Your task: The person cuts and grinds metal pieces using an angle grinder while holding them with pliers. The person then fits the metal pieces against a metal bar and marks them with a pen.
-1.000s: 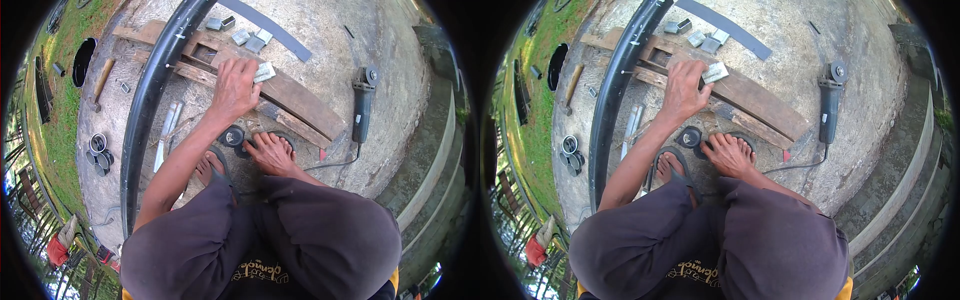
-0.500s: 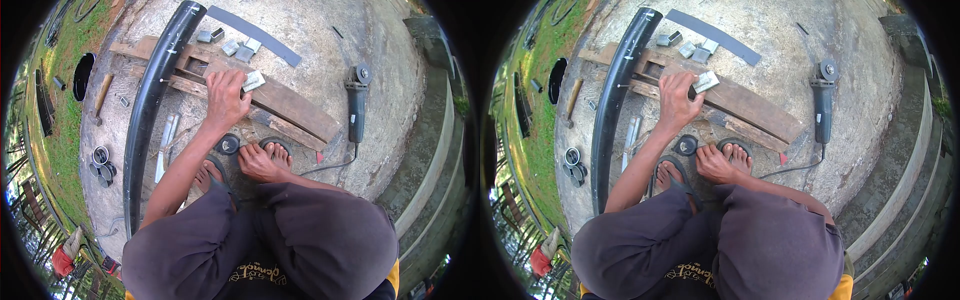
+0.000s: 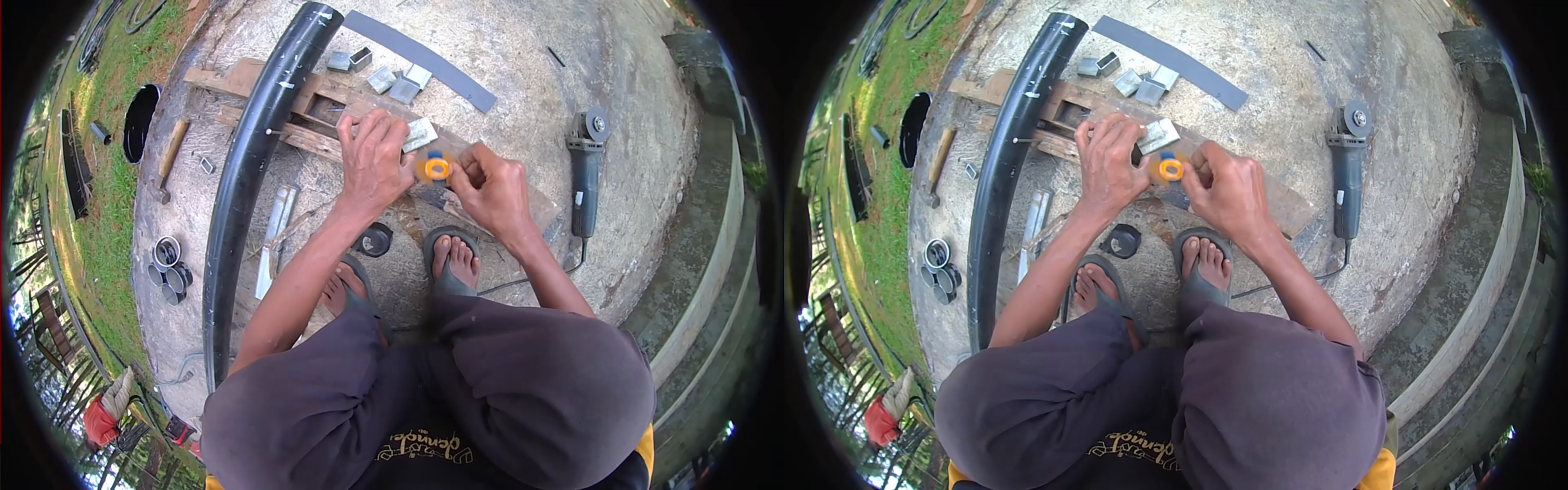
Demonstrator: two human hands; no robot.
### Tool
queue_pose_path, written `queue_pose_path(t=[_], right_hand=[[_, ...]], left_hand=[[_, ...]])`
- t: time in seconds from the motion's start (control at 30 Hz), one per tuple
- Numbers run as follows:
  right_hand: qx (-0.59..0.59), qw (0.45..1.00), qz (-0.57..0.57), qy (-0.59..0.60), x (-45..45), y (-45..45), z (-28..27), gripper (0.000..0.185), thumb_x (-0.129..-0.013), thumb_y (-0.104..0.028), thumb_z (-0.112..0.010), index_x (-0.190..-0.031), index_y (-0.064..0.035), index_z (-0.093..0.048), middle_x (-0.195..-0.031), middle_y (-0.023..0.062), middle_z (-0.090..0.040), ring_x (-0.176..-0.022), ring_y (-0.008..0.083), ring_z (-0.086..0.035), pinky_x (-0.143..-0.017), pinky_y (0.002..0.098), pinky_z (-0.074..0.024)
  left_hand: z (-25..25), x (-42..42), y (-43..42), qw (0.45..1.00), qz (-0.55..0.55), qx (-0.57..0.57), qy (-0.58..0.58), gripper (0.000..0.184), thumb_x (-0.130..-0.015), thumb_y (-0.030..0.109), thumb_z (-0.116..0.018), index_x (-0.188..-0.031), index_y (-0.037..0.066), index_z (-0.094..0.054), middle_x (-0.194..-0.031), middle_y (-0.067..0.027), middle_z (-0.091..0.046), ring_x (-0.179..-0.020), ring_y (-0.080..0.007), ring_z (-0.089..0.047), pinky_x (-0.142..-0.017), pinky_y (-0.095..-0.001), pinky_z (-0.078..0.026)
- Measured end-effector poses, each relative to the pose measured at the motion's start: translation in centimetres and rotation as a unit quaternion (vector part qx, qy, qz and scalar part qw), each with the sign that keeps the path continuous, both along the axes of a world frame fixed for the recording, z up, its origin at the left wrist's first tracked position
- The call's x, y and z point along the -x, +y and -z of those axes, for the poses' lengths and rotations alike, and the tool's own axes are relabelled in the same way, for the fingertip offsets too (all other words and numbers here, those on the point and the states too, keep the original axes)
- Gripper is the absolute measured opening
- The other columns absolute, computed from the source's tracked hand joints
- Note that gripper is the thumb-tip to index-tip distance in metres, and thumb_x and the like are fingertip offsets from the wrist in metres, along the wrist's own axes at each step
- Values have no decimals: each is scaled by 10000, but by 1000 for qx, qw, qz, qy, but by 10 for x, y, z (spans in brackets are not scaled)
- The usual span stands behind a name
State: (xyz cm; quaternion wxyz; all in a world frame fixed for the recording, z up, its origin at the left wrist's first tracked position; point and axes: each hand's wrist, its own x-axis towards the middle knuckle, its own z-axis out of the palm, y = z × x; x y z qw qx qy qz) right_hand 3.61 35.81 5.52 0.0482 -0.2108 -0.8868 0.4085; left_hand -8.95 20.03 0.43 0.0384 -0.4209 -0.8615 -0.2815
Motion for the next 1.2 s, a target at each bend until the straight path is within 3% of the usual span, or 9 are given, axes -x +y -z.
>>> queue_pose_path(t=[0.27, 0.5, 0.83, 1.0, 1.2], right_hand=[[-13, 995, 74, 59, 19, 7, 16, 170, -884, -116, -740, -839, -19, -609, -610, 144, -659, -535, 277, -697, -524, 395, -525], [-47, 996, 10, 76, 46, 0, 37, 198, -917, -111, -680, -1060, -58, -554, -629, 188, -667, -571, 394, -688, -539, 487, -540], [-121, 985, -59, 104, 59, 4, 41, 212, -938, -123, -639, -1113, -41, -551, -658, 222, -675, -581, 419, -687, -540, 518, -548], [-144, 983, -64, 92, 46, -2, 42, 291, -934, -99, -668, -1206, -51, -577, -633, 184, -658, -582, 385, -687, -546, 494, -527], [-131, 986, -89, 41, 7, 4, 31, 272, -928, -84, -658, -1190, -28, -611, -651, 206, -660, -590, 403, -683, -551, 500, -526]], left_hand=[[-5, -2, 0, 999, 8, 26, 19, 318, -744, 136, -827, -1026, 69, -697, -1043, -99, -754, -1303, -258, -584, -1131, -540, -269], [-8, -1, 2, 999, 10, 44, 10, 317, -738, 125, -820, -1022, 71, -690, -1006, -103, -763, -1349, -243, -572, -1169, -554, -234], [-6, -1, 3, 1000, 3, 26, 6, 304, -713, 103, -802, -998, 71, -701, -986, -112, -766, -1306, -231, -615, -1164, -550, -233], [-7, -2, 3, 999, 1, 37, 15, 302, -723, 116, -817, -996, 73, -698, -1046, -123, -760, -1276, -228, -631, -1154, -546, -241], [-6, -1, 2, 999, 2, 38, 17, 313, -728, 126, -830, -1008, 74, -700, -1122, -134, -754, -1254, -223, -638, -1143, -541, -247]])
